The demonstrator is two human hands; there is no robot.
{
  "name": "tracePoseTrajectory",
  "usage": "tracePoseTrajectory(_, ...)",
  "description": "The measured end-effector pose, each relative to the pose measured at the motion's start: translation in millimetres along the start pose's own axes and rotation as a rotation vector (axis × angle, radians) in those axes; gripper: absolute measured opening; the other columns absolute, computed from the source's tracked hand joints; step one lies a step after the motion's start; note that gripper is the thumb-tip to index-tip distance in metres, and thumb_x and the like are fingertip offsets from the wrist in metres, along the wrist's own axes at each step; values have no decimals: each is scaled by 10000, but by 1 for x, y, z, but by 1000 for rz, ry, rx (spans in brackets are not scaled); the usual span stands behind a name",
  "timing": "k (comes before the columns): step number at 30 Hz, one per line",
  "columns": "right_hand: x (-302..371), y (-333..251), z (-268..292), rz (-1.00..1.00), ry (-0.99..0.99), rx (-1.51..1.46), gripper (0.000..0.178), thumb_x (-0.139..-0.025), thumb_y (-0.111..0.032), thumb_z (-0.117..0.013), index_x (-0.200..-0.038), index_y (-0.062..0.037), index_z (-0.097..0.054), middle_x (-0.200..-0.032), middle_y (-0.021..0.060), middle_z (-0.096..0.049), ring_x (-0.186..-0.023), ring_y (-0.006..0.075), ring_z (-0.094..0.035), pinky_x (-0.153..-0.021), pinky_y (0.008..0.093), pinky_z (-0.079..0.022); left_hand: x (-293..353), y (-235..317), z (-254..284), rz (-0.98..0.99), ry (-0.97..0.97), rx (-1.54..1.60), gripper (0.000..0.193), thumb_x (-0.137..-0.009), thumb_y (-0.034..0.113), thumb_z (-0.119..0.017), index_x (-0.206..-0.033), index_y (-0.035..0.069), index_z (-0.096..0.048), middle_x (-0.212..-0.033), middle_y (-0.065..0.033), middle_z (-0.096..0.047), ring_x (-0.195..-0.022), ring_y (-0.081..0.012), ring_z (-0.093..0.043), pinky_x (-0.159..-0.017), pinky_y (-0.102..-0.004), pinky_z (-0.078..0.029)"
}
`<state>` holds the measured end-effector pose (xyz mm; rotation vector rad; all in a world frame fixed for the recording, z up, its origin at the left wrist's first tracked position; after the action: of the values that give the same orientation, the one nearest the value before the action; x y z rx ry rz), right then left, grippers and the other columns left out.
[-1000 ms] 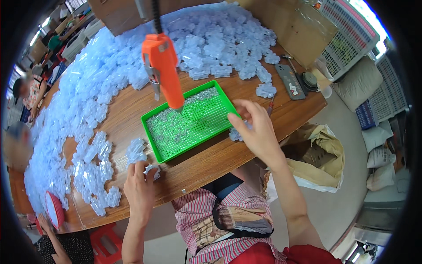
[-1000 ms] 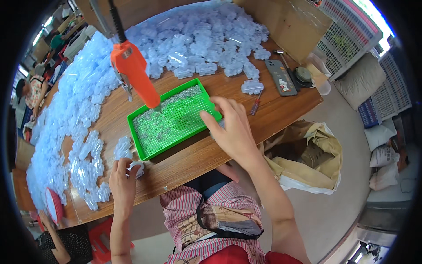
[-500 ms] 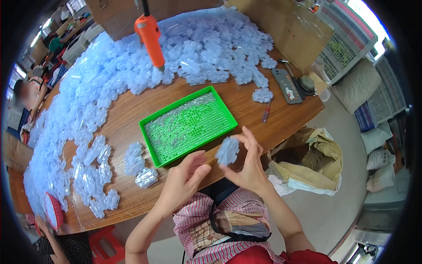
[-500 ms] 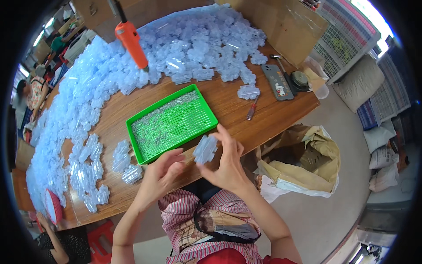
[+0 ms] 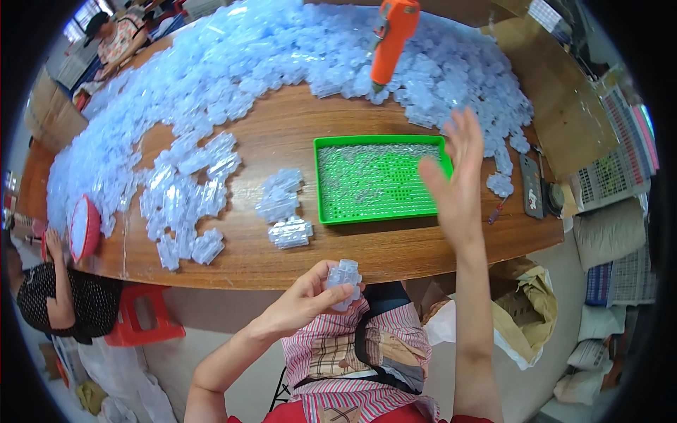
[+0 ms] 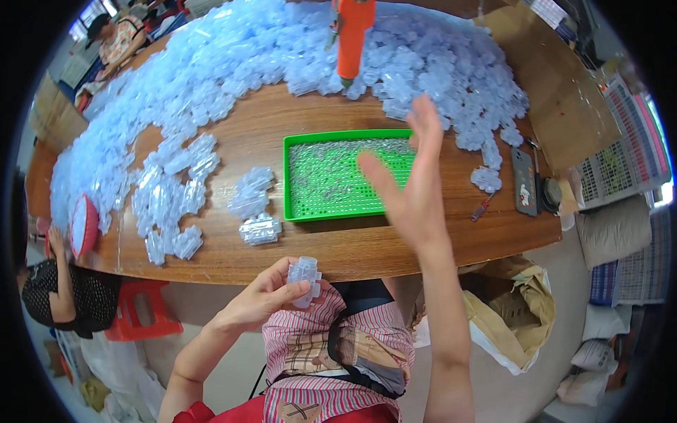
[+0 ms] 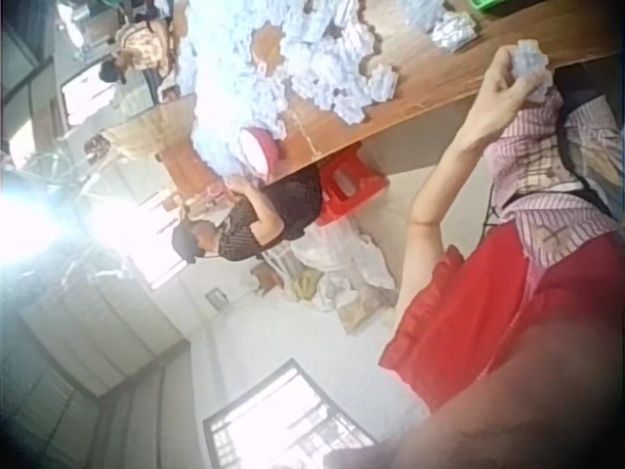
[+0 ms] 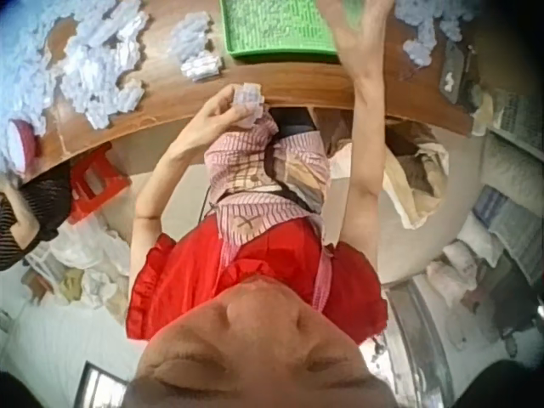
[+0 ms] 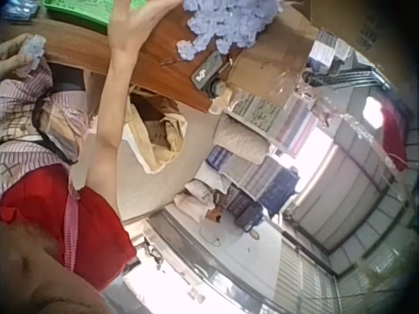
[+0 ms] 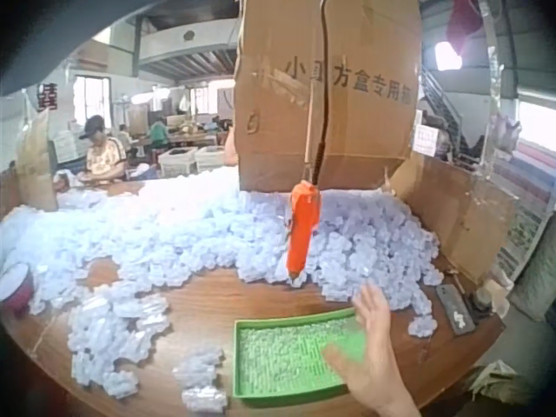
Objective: Assembling plastic components by inserting screws using an electric screwdriver.
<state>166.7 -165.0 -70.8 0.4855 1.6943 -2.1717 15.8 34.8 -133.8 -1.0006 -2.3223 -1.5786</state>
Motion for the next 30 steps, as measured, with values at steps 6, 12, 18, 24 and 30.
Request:
tracePoseTrajectory(6,-61,-12,-31,144,-210,-277,847,-850,-302,-709,-1458,7,-206,-1354,203,-435,-1265,285,-431,-1077,426,-318,23,-31,0,28,3,132,375,-984,235,-519,-1288,35,-429,-1231,-113,-577,-1007,-191,-625,-875,-337,-534)
tracePoseTrajectory(12,-64,-14,-48,169,-338,-299,665,-860,-180,-704,-1390,-25,-333,-1260,117,-526,-1116,201,-556,-954,403,-465,22,-60,5,63,76,206,355,-990,263,-509,-1250,25,-471,-1178,-90,-594,-969,-159,-628,-854,-317,-535)
tracePoseTrajectory(18,-40,-38,-83,-57,-539,-603,406,-871,-173,-678,-1210,9,-549,-1004,104,-653,-867,162,-649,-814,307,-511,15,-65,4,41,107,317,346,-977,268,-537,-1213,16,-505,-1096,-68,-626,-906,-137,-631,-835,-306,-539)
tracePoseTrajectory(24,7,-50,-75,-152,-405,-548,254,-831,-136,-670,-1018,17,-591,-822,113,-661,-690,163,-659,-650,304,-553,7,-81,4,9,121,323,368,-969,331,-549,-1207,54,-503,-1068,-38,-601,-872,-72,-579,-762,-239,-516)
tracePoseTrajectory(30,51,-54,-70,-167,-594,-689,324,-902,-307,-614,-1003,-12,-527,-553,7,-521,-506,139,-507,-597,349,-543,6,-77,0,-61,140,240,342,-991,338,-495,-1178,53,-477,-989,-9,-564,-826,-71,-535,-721,-231,-468)
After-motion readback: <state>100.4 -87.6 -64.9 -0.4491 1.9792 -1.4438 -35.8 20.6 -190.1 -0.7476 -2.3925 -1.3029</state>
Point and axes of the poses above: each hand's wrist, its own x-axis away from the middle knuckle, its own z-axis out of the back of the hand, y = z × x, the point moved 3 cm from there along -x, towards the middle knuckle
